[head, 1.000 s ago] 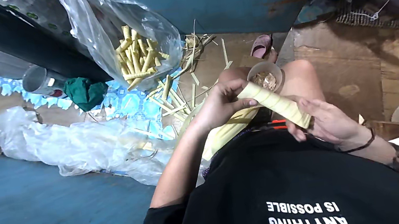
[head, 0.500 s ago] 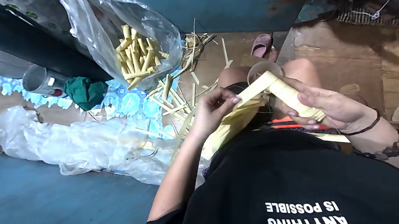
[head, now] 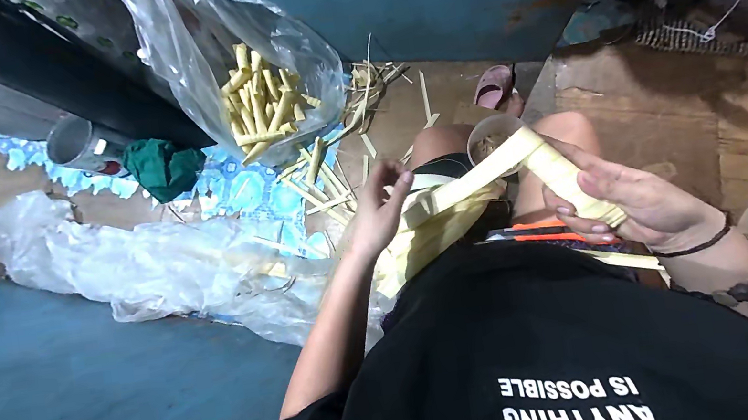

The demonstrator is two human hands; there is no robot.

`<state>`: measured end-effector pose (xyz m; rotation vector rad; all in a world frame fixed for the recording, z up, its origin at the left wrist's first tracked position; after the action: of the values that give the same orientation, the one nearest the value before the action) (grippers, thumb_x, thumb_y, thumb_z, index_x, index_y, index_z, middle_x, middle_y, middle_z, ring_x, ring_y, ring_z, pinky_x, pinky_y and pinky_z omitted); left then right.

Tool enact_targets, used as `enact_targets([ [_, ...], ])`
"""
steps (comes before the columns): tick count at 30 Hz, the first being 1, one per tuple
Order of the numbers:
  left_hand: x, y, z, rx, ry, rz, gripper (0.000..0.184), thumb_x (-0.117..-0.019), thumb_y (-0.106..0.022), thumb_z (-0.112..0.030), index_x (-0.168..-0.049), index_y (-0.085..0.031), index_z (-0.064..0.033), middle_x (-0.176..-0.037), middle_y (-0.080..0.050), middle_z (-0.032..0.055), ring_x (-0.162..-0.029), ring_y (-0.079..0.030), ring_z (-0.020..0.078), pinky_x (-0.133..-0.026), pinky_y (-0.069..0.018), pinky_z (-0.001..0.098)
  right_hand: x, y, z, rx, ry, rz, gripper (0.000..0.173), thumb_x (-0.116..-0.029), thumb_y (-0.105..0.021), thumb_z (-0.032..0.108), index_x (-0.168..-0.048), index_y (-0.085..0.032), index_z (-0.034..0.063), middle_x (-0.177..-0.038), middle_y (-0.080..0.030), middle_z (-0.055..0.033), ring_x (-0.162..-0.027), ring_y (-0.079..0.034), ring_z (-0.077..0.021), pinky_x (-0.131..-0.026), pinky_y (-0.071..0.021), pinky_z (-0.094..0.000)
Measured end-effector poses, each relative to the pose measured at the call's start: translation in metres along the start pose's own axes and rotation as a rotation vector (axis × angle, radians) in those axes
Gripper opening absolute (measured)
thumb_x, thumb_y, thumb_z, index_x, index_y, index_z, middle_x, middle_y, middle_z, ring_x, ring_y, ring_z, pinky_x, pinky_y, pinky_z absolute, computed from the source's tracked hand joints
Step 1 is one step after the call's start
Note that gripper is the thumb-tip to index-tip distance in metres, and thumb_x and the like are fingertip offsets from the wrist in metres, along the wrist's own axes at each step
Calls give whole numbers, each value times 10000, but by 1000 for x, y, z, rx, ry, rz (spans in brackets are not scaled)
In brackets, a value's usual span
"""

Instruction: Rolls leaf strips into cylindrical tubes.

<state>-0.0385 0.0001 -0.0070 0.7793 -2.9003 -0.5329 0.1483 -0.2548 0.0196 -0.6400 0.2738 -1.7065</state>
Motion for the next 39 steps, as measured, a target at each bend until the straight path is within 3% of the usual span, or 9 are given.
enact_targets([
  [3, -9, -15, -13, -78, 39, 212, 520, -1086, -376, -424, -1183, -684, -17, -1153, -694, 97, -1092, -649, 164, -983, -519, 425, -2, -4, 1, 0, 15, 25, 623, -1034, -573, 440, -1587, -297, 358, -867, -606, -8, -556, -554, -49, -475, -484, -151],
  [6, -14, -30, -26, 93, 3, 293, 335, -1051, -531, -281, -855, -690, -60, -739, -622, -37, -674, -566, 12, -648, -489, 229, 1, -5, 1, 18, 15, 41, 617, -1045, -549, 430, -1594, -274, 369, -854, -601, 2, -566, -555, -43, -481, -477, -146],
  [9, -19, -35, -27, 324, 13, 264, 114, -975, -640, -88, -928, -735, -45, -794, -683, -58, -721, -613, -6, -709, -532, 204, 4, -4, -3, 3, 25, 26, 618, -1045, -551, 427, -1596, -283, 354, -862, -609, -4, -569, -556, -43, -483, -476, -147],
  [16, -4, -26, -7, 530, 269, 23, 283, -1092, -471, -224, -1079, -718, -87, -887, -745, 9, -731, -691, 71, -681, -579, 237, 6, 3, -9, -37, 43, -6, 584, -1046, -551, 421, -1583, -329, 361, -880, -611, -3, -556, -554, -37, -482, -488, -149],
  [21, 1, -12, 12, 170, 72, -31, 265, -1075, -516, -189, -1019, -709, -16, -797, -695, 14, -706, -688, 95, -706, -614, 317, 8, 7, 6, 64, 125, -117, 539, -1047, -534, 441, -1556, -379, 359, -853, -612, 10, -540, -535, -38, -461, -466, -152],
  [27, 6, 16, 30, -194, 122, -139, 318, -1096, -472, -229, -1034, -704, -20, -779, -683, 48, -669, -627, 112, -673, -534, 335, 25, 20, 44, 200, 298, -233, 531, -1075, -471, 371, -1586, -330, 332, -897, -610, 4, -524, -528, -51, -428, -462, -165],
  [30, 16, 10, 13, -247, -55, -246, 269, -1066, -513, -193, -1035, -649, 38, -868, -668, 115, -774, -653, 168, -721, -555, 368, 21, 16, 40, 242, 255, -249, 520, -1085, -435, 323, -1591, -317, 331, -901, -617, 3, -529, -537, -54, -435, -475, -171],
  [35, 23, -35, -5, -383, -474, -254, 470, -810, -859, -355, -1081, -688, -12, -1102, -663, 171, -1046, -651, 274, -901, -563, 432, 11, 8, 36, 228, 239, -231, 514, -1089, -423, 303, -1592, -321, 331, -910, -611, -4, -540, -544, -58, -444, -487, -172],
  [39, 7, -51, 2, -491, -504, -261, 358, -866, -817, -185, -1177, -721, -38, -1075, -689, 158, -1007, -679, 277, -899, -572, 430, 12, 6, 39, 238, 241, -223, 517, -1089, -428, 316, -1594, -317, 333, -906, -609, -12, -537, -544, -62, -444, -489, -175],
])
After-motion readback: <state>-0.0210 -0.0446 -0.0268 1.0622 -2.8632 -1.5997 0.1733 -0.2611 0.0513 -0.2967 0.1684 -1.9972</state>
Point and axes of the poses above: each hand's wrist, its own x-axis away from the middle knuckle, its own y-axis out of the back of the hand, z = x × y, the point moved 3 cm from there along -x, towards the middle knuckle
